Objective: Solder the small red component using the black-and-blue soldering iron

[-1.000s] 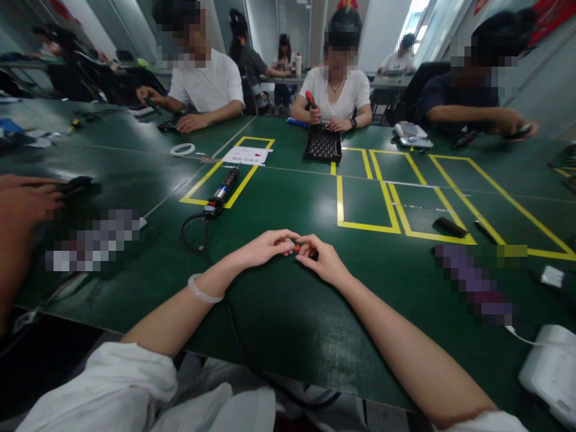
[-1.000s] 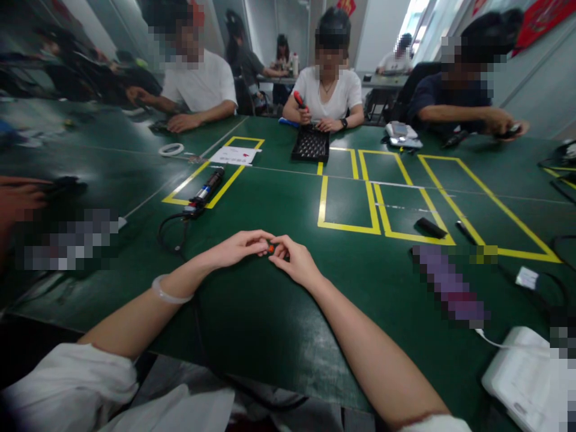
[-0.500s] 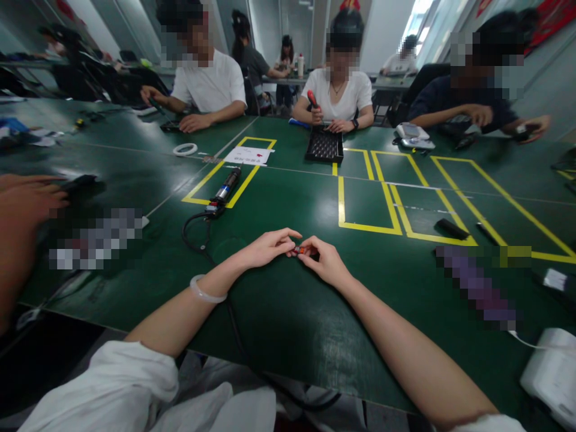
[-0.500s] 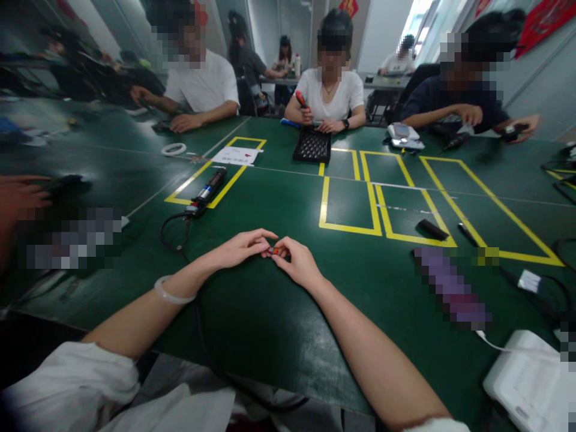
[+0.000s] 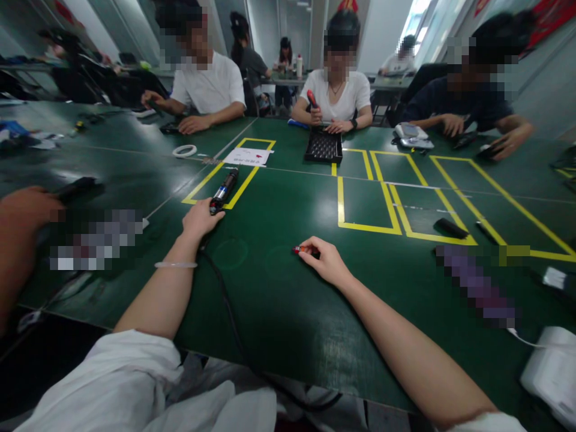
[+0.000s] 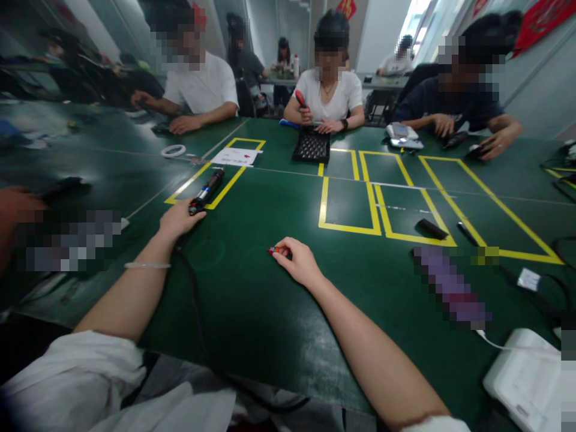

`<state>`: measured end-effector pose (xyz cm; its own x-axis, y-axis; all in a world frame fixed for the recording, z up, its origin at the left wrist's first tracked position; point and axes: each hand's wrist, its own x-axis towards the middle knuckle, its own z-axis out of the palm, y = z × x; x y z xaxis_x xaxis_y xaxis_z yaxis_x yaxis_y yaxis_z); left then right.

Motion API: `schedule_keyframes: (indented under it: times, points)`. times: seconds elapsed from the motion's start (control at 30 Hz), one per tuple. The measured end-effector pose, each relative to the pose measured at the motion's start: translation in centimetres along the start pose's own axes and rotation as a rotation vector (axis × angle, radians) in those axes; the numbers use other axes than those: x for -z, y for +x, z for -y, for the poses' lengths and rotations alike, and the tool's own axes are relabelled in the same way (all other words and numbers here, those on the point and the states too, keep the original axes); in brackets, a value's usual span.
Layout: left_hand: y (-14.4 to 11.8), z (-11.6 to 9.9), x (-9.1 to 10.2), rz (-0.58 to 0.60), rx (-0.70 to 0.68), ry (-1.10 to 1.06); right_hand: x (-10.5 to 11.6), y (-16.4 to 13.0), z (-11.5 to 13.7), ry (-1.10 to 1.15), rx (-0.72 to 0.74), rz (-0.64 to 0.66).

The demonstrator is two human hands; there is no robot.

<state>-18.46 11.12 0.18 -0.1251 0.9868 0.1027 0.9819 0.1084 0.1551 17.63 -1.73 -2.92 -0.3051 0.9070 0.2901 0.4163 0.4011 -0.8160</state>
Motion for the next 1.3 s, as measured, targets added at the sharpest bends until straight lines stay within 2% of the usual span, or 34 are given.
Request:
schedule_keyframes:
  times: [0.17,0.37,0.6,0.77,0.93,1.13,1.3]
  points:
    - [-0.3,-1.1,0.1,0.005,0.000,0.015,0.0,0.0,0.1,0.005,-0.009,0.001]
    - [-3.0,-4.7,-0.4,-0.024,-0.072,0.030,-0.1,0.2,0.0,0.037,-0.017,-0.013]
    - [-8.7,-11.0,-0.7,-0.037,-0.311,0.034,0.0,0.1,-0.2,0.015,-0.022,-0.063]
    - [-11.7,-14.1,-0.7,0.005,-0.489,-0.023,-0.1,0.1,-0.6,-0.015,-0.022,-0.093]
    - [-13.7,-15.5,-0.8,0.027,-0.584,-0.059,-0.4,0.2,-0.9,-0.094,-0.014,-0.091]
    - [-14.4,-16.0,-0.9,0.026,-0.615,-0.062,-0.4,0.1,-0.9,-0.306,0.016,-0.062]
    - [-14.4,-15.9,-0.8,0.028,-0.618,-0.068,-0.4,0.2,-0.9,-0.256,0.011,-0.070]
